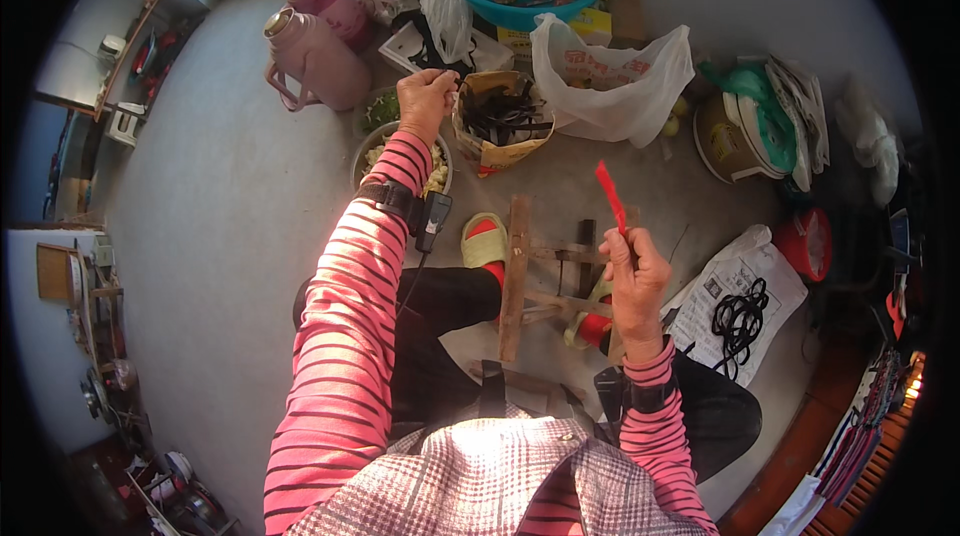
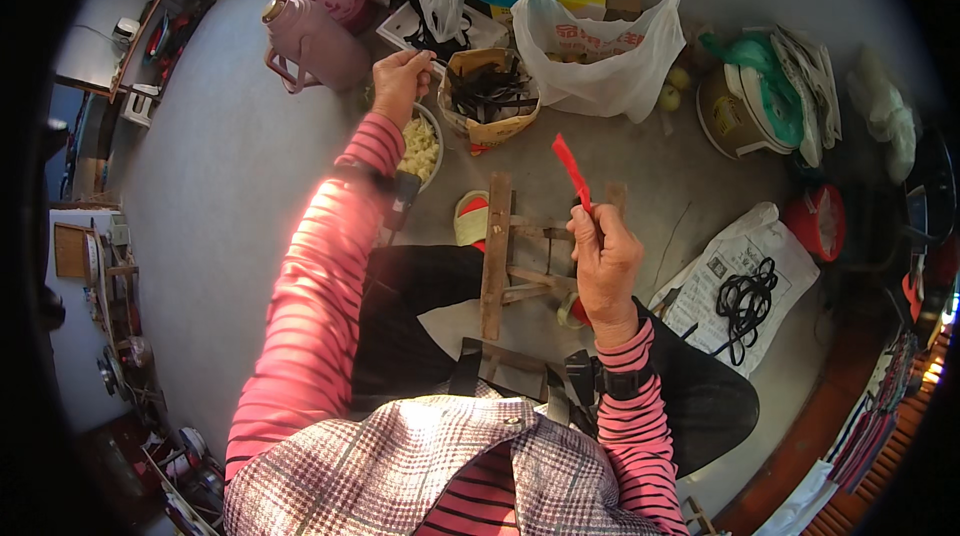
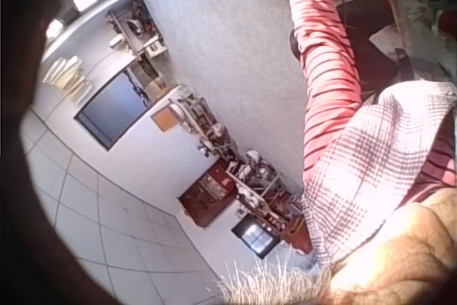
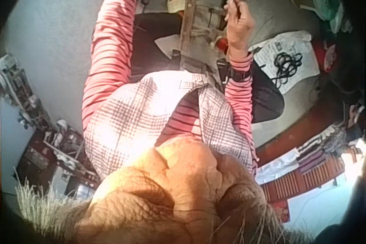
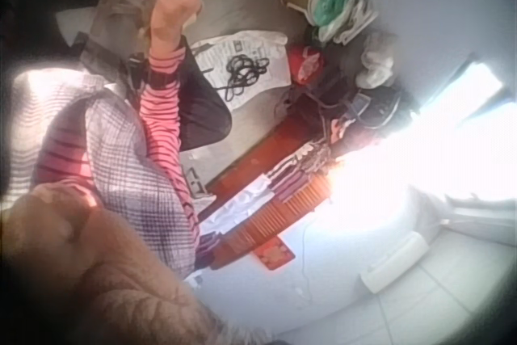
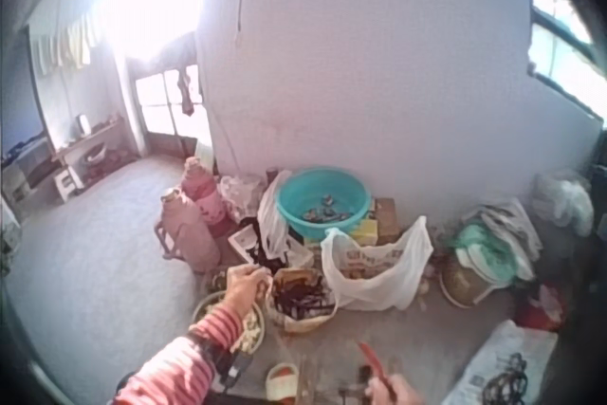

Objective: The person sits on the floor and assembles a small wooden frame by threading red and black cords through its slots. They pull the cords tight, adjust the frame, and continue securing the structure with the cords.

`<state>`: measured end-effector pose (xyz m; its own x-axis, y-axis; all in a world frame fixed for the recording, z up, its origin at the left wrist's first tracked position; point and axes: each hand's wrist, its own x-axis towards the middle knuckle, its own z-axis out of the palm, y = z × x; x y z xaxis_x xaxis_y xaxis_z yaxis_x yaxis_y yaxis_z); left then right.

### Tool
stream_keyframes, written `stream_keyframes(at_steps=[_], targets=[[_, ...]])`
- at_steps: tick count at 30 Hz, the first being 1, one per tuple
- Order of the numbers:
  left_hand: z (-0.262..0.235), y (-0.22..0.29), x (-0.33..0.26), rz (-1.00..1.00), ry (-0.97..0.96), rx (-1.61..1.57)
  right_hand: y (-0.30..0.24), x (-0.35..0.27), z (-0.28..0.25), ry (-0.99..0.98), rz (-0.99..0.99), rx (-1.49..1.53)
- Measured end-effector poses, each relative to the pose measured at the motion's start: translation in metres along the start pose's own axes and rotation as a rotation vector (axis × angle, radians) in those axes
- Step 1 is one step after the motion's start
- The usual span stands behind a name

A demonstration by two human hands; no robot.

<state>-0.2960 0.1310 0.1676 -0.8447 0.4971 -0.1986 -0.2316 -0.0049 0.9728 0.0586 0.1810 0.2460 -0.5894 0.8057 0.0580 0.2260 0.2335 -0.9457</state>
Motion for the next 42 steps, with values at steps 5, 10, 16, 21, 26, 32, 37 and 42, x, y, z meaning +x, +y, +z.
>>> stream_keyframes(at_steps=[5,10,16,21,26,32,37,42], targets=[[-0.004,0.017,-0.010,0.024,-0.071,-0.079,-0.009,-0.002,-0.002,0.013,-0.019,0.008],[-0.006,0.039,-0.024,0.055,-0.109,-0.188,-0.017,-0.009,-0.010,-0.003,-0.013,0.003],[-0.008,0.076,-0.051,0.093,-0.168,-0.223,-0.022,-0.016,-0.017,0.001,-0.050,0.005],[-0.006,0.105,-0.082,0.182,-0.255,-0.243,-0.026,-0.025,-0.025,-0.008,-0.053,0.002],[-0.003,0.128,-0.118,0.297,-0.288,-0.140,-0.024,-0.036,-0.030,0.004,-0.043,0.025],[0.010,0.139,-0.159,0.299,-0.487,-0.241,-0.021,-0.046,-0.034,-0.009,-0.021,0.099],[0.026,0.102,-0.199,0.112,-0.556,-0.164,-0.021,-0.058,-0.033,-0.045,-0.032,0.052],[0.044,0.031,-0.250,-0.254,-0.493,-0.038,-0.015,-0.075,-0.019,-0.090,-0.061,0.016]])
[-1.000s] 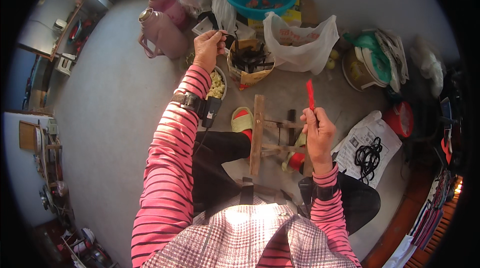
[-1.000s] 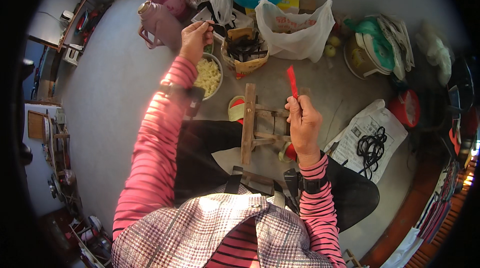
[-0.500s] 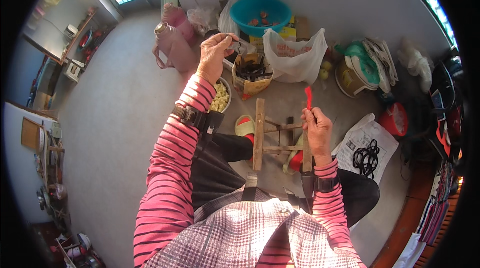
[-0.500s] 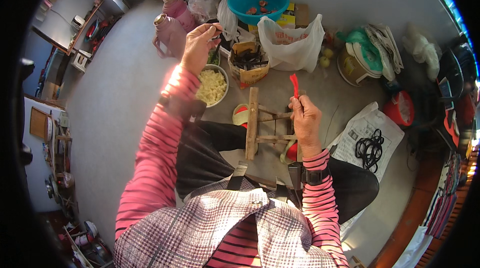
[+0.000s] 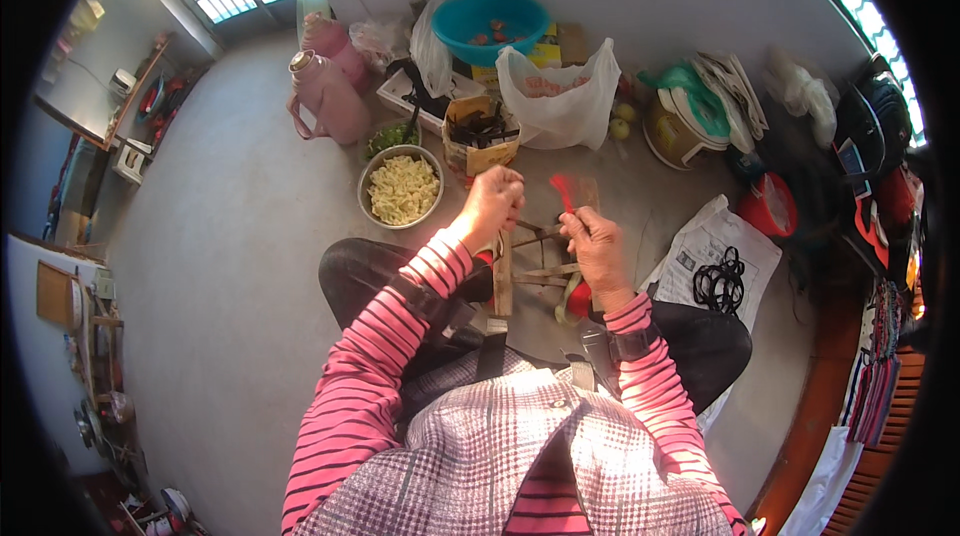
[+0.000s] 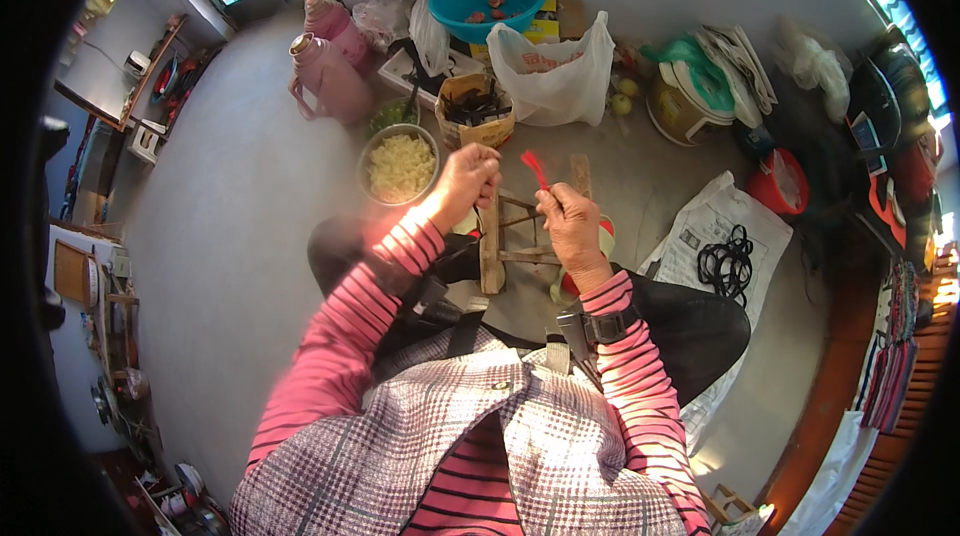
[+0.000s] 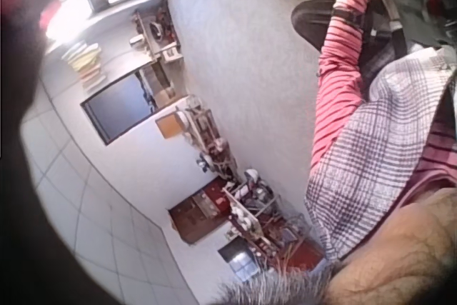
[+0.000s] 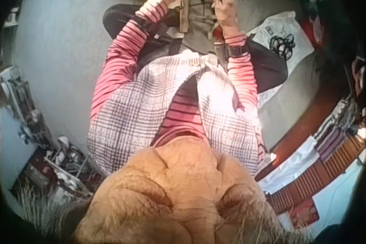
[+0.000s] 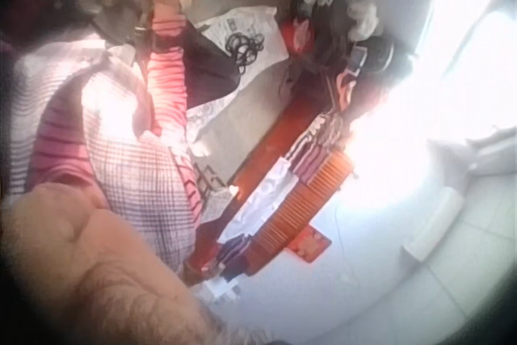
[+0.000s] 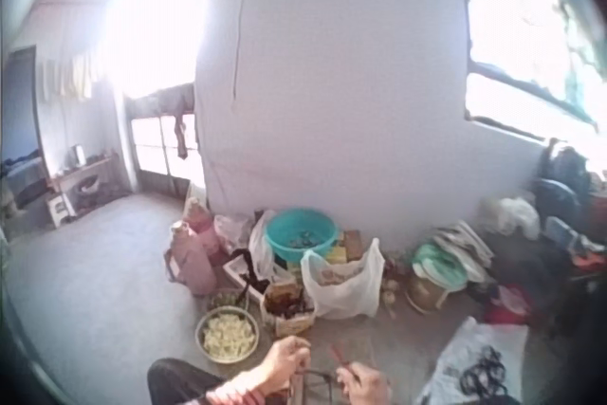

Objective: The person sits on the floor and assembles a small wooden frame by threading red and black cords through its slots. They pull the cords tight, adjust the frame, and continue securing the structure with the cords.

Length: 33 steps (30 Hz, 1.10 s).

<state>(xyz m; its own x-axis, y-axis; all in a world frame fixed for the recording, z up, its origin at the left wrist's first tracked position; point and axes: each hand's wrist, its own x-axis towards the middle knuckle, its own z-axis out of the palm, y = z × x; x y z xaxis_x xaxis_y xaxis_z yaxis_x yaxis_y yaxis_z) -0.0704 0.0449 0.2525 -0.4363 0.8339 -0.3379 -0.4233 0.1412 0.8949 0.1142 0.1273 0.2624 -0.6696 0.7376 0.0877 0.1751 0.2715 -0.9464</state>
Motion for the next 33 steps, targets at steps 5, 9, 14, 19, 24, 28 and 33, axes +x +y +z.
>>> stream_keyframes(at_steps=[5,9,14,19,24,28,33], targets=[[0.015,-0.045,-0.009,-0.043,-0.001,-0.125,0.013,-0.012,0.016,-0.082,0.086,-0.067],[0.019,-0.048,-0.015,-0.030,-0.070,-0.082,0.021,-0.013,0.021,-0.020,0.083,-0.008],[0.024,-0.045,-0.021,-0.018,-0.135,-0.004,0.025,-0.007,0.019,-0.076,0.226,0.239],[0.024,-0.049,-0.022,0.041,-0.139,0.131,0.031,-0.005,0.017,-0.146,0.377,0.300],[0.014,-0.052,-0.021,0.033,-0.191,0.290,0.036,-0.002,0.016,0.025,0.235,0.153],[0.010,-0.063,-0.015,0.001,-0.105,0.233,0.031,-0.007,0.019,0.067,0.075,0.102],[0.005,-0.079,-0.004,-0.007,0.006,0.216,0.023,-0.012,0.025,0.069,0.049,-0.172]])
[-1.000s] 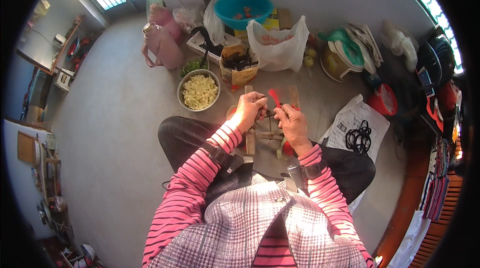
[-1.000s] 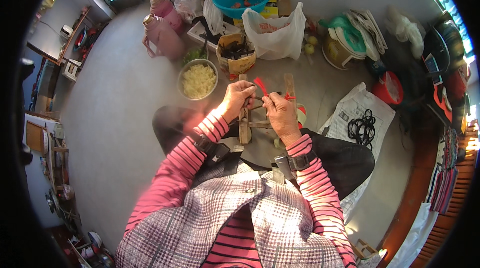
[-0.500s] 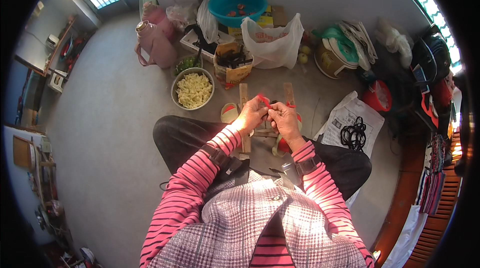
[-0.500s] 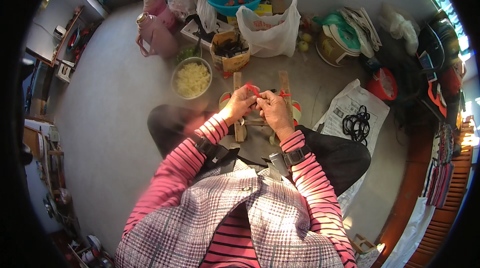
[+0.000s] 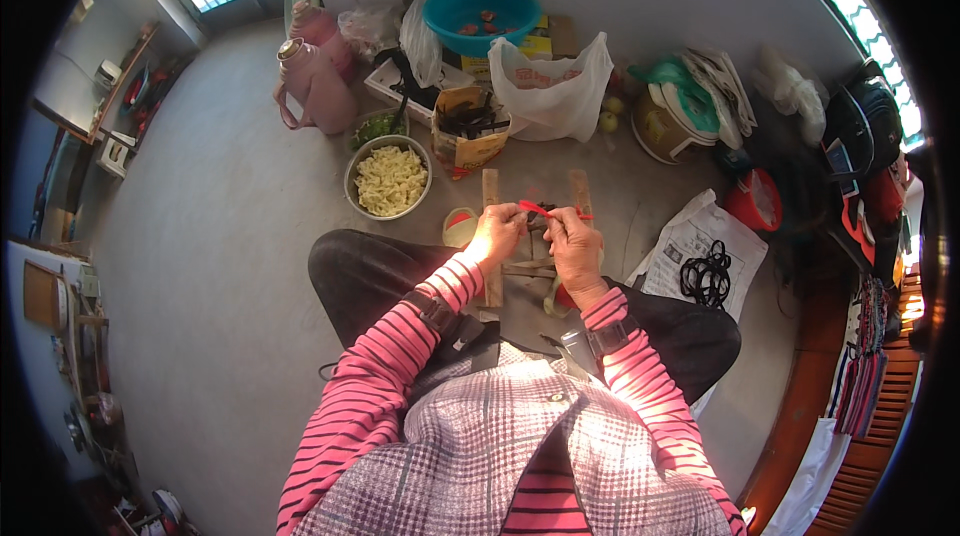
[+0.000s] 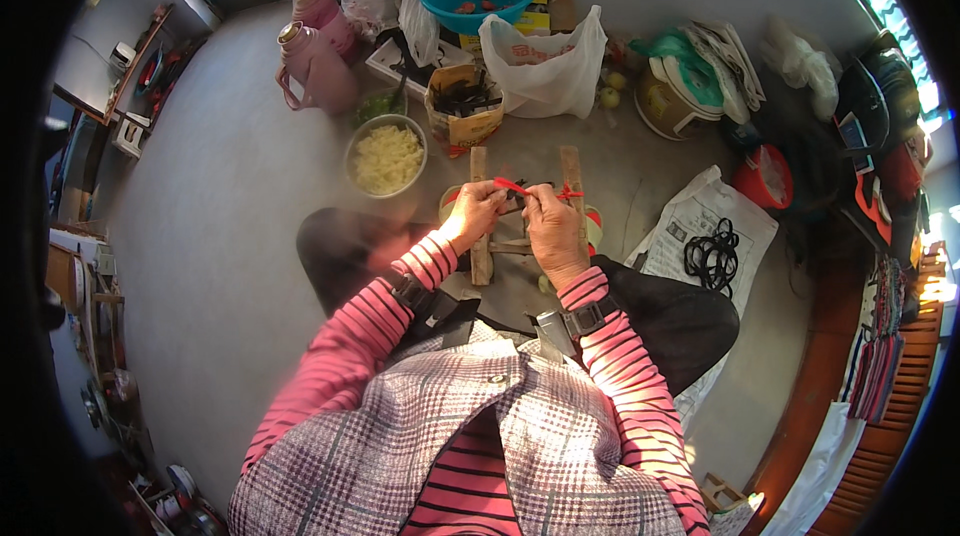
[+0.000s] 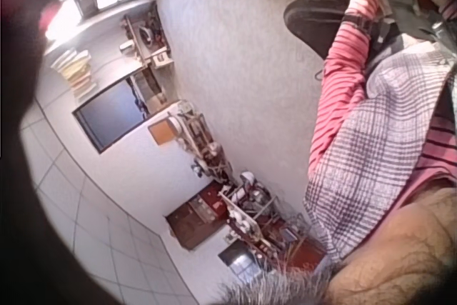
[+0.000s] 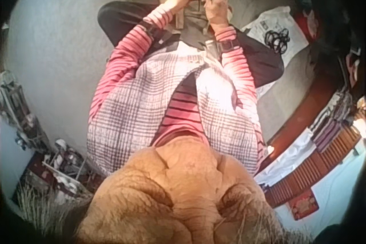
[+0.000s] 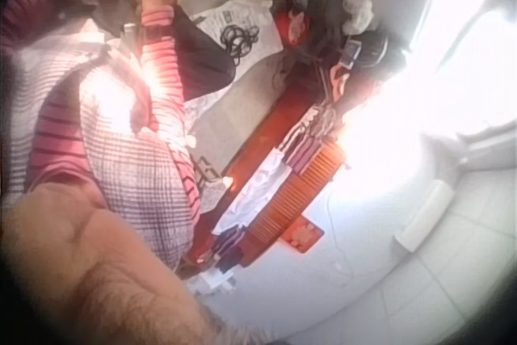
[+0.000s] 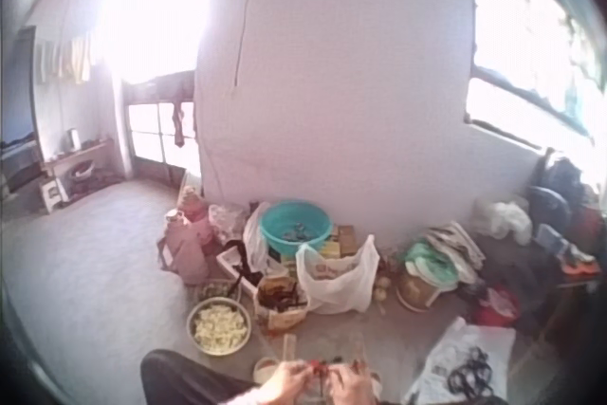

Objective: The person sits on the floor and assembles a small wooden frame by threading red and black cords through its slots. They pull the cords tight, adjust the frame, and continue securing the structure with the cords.

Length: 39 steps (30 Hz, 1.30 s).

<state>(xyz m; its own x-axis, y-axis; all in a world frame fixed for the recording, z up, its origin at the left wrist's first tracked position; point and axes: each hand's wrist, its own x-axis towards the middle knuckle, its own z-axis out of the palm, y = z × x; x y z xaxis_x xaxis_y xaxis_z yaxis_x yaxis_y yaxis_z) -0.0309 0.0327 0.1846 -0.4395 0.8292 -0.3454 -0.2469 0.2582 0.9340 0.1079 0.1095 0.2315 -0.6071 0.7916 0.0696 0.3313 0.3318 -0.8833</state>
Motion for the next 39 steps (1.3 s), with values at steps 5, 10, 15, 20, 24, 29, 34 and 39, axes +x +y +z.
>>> stream_keyframes(at_steps=[5,10,15,20,24,29,34,39], targets=[[0.005,0.005,-0.006,0.053,-0.082,-0.006,-0.001,-0.004,0.000,-0.072,-0.142,-0.250],[0.010,0.015,-0.013,0.105,-0.094,0.088,0.004,-0.002,0.003,-0.034,-0.267,-0.298],[0.007,0.004,-0.005,0.116,-0.127,0.102,0.009,-0.003,0.003,-0.075,-0.279,-0.359],[0.001,-0.006,0.001,0.151,-0.123,0.171,0.009,0.010,0.000,0.088,-0.308,-0.245],[0.003,-0.001,0.002,0.260,-0.151,0.324,0.008,0.015,-0.008,-0.080,-0.131,-0.046],[0.005,0.007,-0.003,0.235,-0.090,0.170,0.015,0.020,-0.007,-0.085,-0.024,-0.007],[-0.004,0.021,-0.001,-0.016,-0.215,0.167,0.012,0.015,-0.005,-0.014,-0.024,0.068],[-0.014,0.034,-0.007,-0.227,-0.204,-0.278,-0.013,0.005,-0.011,0.016,-0.465,-0.139]])
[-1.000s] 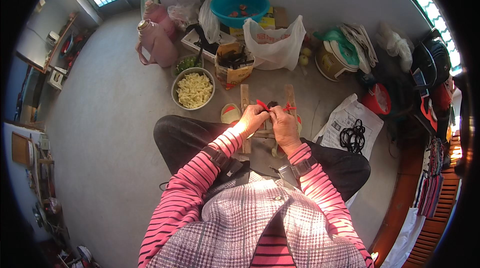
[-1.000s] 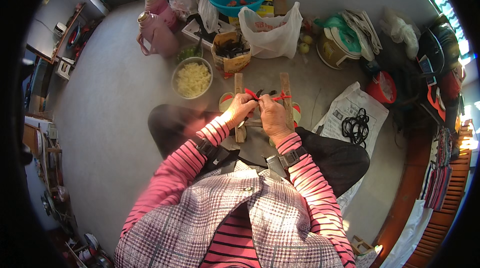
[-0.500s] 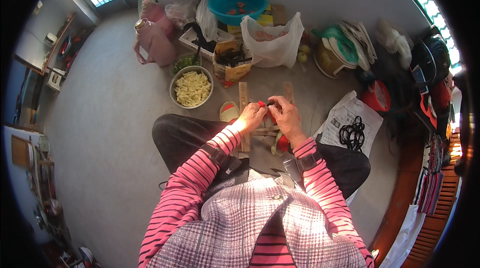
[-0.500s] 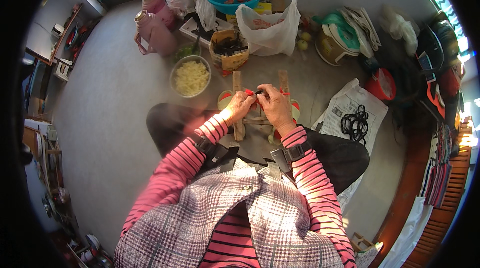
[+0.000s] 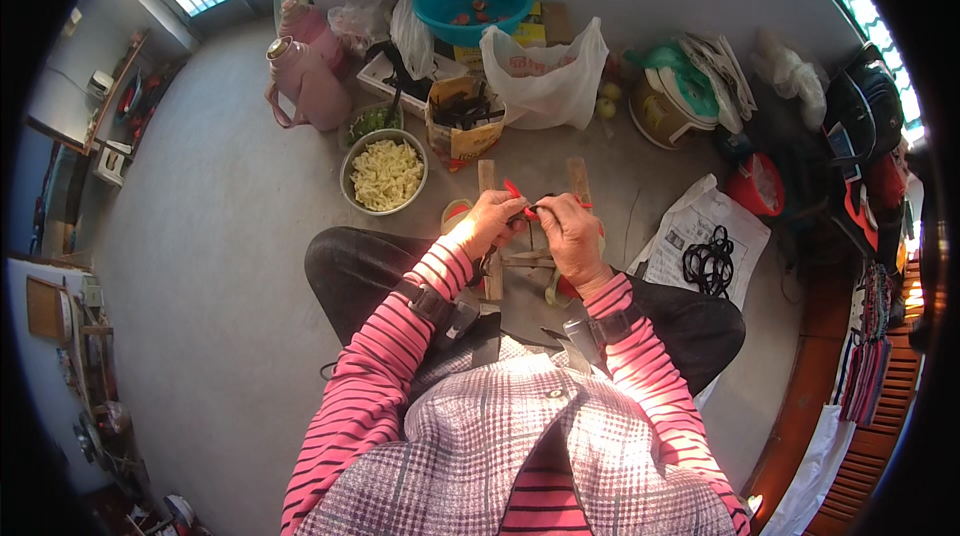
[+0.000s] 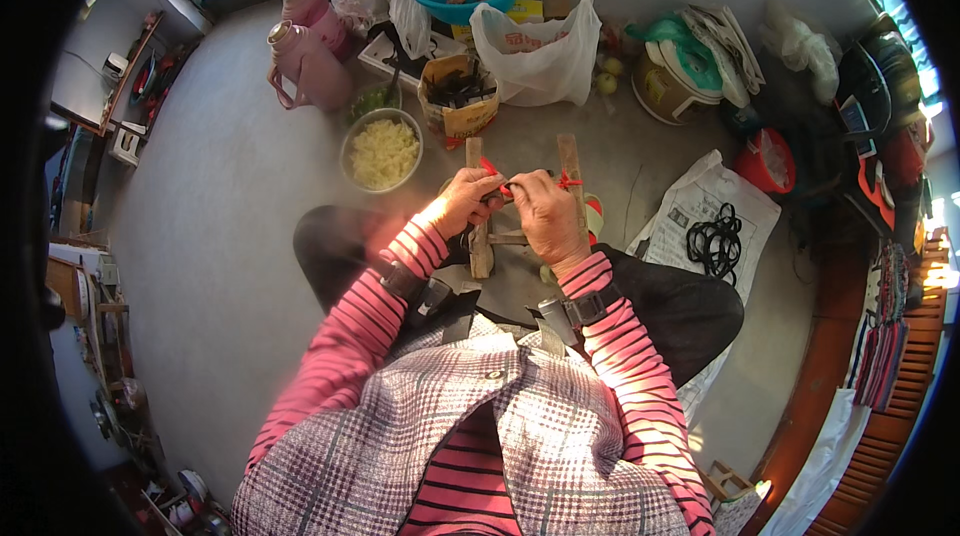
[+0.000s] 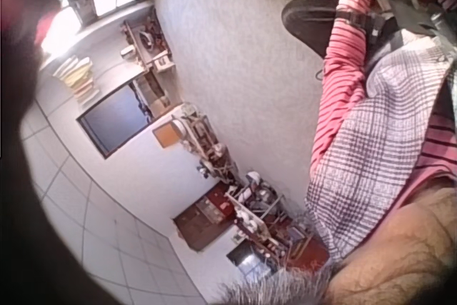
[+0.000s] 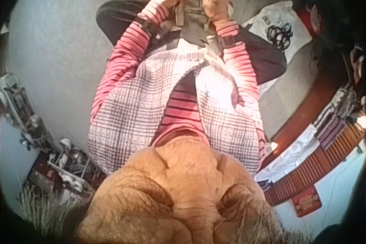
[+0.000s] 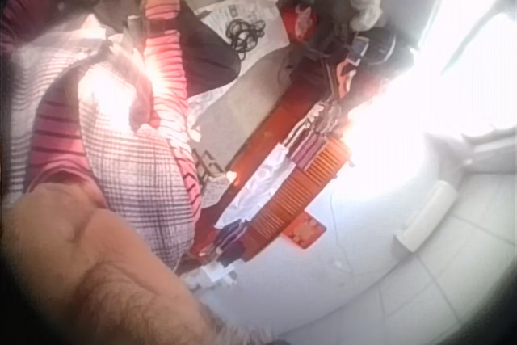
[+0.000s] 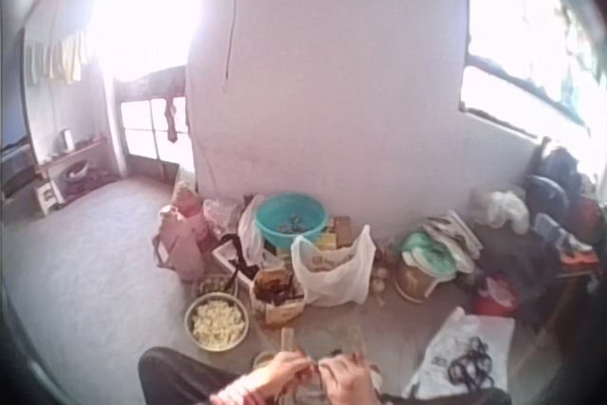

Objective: The person sits on the floor and assembles a small wooden frame by threading red and black cords through its slots. They pull the cords tight, adjust the frame, and continue securing the structure with the cords.

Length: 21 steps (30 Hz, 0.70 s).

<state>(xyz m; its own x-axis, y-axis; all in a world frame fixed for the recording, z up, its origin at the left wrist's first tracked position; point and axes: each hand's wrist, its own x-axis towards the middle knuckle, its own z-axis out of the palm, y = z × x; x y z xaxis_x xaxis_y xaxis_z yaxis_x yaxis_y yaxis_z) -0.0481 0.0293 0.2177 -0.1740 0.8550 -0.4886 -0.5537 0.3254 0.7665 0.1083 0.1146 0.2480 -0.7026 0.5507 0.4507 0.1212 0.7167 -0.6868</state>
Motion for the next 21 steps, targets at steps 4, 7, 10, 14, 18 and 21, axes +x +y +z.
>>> stream_keyframes(at_steps=[4,7,10,14,18,21], targets=[[-0.007,0.006,-0.003,0.006,-0.118,-0.119,-0.015,-0.001,-0.002,-0.108,-0.188,-0.062],[-0.013,0.010,-0.006,0.018,-0.124,-0.127,-0.013,0.000,-0.004,-0.162,-0.179,0.036],[-0.018,0.015,-0.008,0.066,-0.151,-0.032,-0.002,0.004,-0.006,-0.082,-0.130,0.161],[-0.018,0.016,-0.007,0.115,-0.153,0.141,0.010,0.006,0.005,-0.105,0.197,0.203],[-0.008,0.004,0.002,0.646,-0.042,0.595,0.025,0.005,0.008,-0.290,0.323,0.049],[-0.004,-0.004,0.003,0.981,0.109,1.089,0.033,0.008,0.008,-0.317,0.378,0.022]])
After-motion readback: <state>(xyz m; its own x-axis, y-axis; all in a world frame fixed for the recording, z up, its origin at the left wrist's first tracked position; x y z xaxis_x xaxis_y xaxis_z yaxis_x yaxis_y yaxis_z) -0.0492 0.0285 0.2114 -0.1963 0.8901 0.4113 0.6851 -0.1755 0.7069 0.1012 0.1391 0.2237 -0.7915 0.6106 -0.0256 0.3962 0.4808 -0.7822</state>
